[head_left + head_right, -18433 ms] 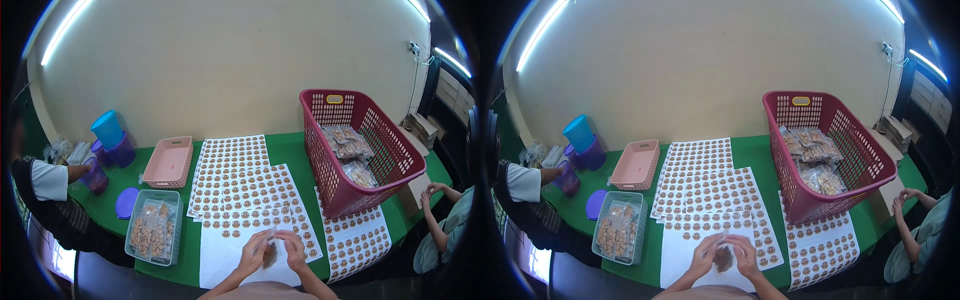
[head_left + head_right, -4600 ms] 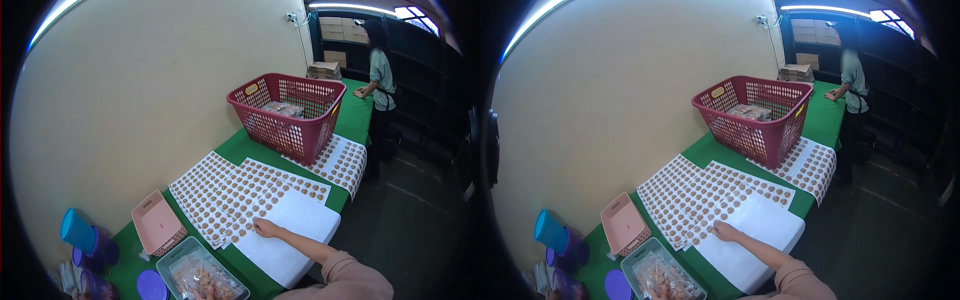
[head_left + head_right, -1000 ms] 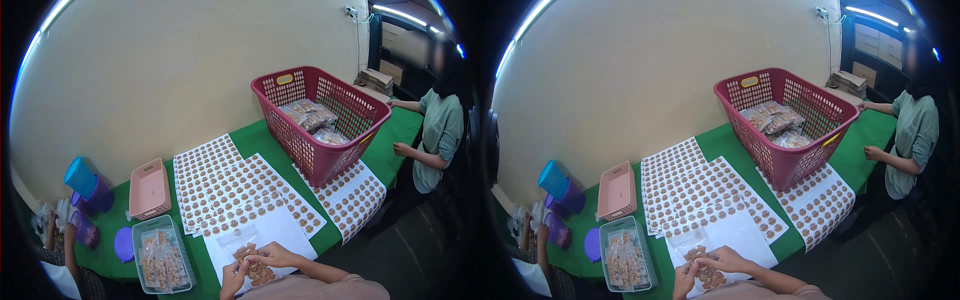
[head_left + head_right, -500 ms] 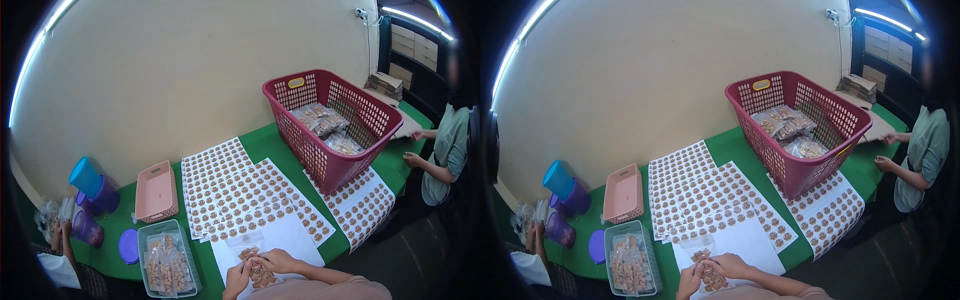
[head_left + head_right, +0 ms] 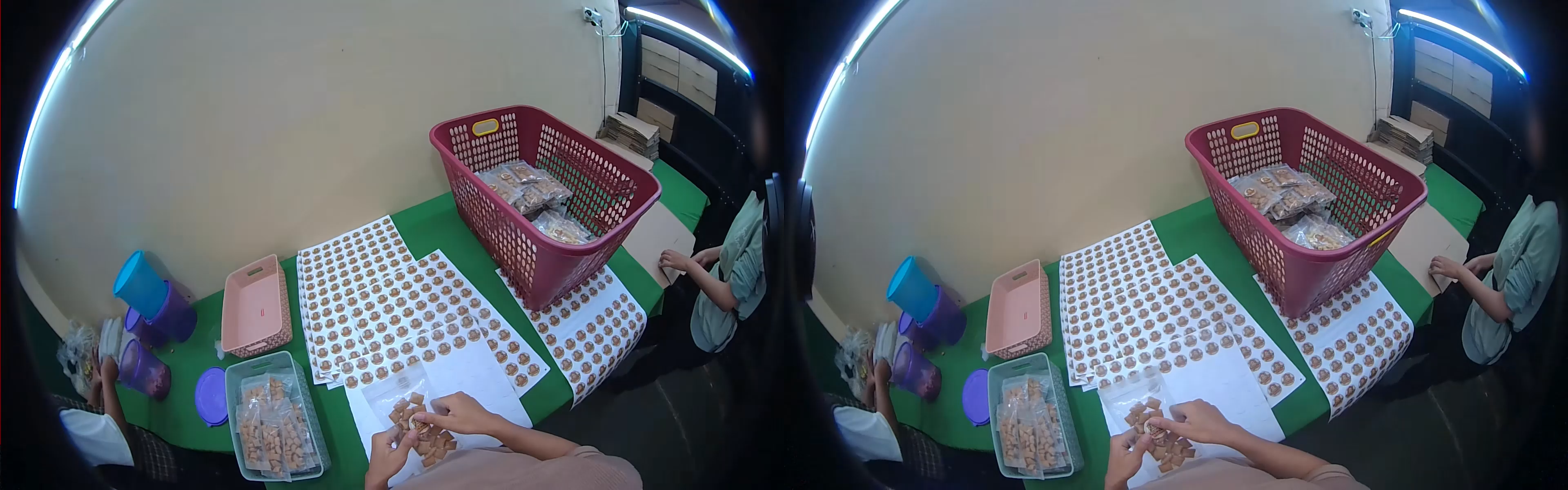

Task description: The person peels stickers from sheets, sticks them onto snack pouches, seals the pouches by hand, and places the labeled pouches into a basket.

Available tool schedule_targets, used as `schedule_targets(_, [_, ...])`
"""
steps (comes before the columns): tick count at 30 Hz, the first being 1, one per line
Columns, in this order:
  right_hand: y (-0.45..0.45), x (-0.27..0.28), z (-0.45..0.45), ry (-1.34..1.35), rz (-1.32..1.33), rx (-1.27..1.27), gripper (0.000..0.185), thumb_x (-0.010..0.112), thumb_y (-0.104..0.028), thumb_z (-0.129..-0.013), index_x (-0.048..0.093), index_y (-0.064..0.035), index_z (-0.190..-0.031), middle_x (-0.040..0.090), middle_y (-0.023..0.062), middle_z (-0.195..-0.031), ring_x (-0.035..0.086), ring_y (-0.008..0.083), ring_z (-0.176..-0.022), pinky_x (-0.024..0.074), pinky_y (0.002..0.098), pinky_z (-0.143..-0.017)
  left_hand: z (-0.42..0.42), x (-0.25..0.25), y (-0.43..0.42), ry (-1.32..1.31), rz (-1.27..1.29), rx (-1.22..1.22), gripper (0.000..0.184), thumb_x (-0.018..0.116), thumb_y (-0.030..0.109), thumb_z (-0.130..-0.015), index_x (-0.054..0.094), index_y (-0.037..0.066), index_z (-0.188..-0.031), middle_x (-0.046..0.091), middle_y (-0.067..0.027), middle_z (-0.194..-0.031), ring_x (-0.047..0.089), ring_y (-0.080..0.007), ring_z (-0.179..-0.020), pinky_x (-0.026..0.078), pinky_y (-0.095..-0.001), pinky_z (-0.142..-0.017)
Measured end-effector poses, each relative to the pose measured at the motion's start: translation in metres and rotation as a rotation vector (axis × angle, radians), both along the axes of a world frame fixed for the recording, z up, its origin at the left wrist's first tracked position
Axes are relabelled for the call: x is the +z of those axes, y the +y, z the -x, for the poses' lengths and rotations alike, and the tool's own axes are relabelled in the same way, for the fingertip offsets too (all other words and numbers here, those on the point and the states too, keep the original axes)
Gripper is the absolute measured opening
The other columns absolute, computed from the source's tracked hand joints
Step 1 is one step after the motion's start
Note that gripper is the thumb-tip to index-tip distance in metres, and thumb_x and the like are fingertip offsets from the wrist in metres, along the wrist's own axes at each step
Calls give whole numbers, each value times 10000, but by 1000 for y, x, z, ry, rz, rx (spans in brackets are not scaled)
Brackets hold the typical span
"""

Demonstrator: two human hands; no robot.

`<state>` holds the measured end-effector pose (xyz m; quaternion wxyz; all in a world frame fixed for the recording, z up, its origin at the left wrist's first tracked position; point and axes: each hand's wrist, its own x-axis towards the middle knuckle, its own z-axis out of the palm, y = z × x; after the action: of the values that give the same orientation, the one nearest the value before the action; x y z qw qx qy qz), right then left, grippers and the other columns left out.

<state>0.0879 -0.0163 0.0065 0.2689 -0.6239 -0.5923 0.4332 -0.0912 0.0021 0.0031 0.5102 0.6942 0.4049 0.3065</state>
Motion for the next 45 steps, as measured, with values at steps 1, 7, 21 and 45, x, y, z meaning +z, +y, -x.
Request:
schedule_targets(1, [1,-1,-1,-18,3,-21,631,462,-612,-686,489,-13,-491,457,97,-449,445,188,-433,341,304,-439,-1,1,-1,0,3,2,295,570,238,-756,575,-40,-657,547,-43,-532,455,-56,-499,358,-224,-454])
schedule_targets(7, [1,-6,-4,37,0,1,599,458,-570,-719,489,-13,-502,418,69,-415,407,159,-403,323,292,-421,-4,0,-4,-25,51,4,291,572,238,-753,576,-36,-656,538,-54,-519,454,-65,-490,365,-229,-465])
schedule_targets(21, [-2,1,2,231,-132,154,339,408,-305,-837,574,-32,-724,511,85,-491,507,162,-442,381,271,-456,-8,0,-8,37,54,182,363,493,271,-801,562,-48,-643,552,-99,-537,492,-92,-505,372,-247,-453])
schedule_targets(45, [-9,6,-10,307,-81,253,355,435,-317,-838,579,2,-780,479,38,-495,398,71,-482,343,234,-457,-13,-13,-10,-229,78,112,224,496,212,-812,506,-8,-772,513,-23,-609,477,-64,-584,389,-216,-517])
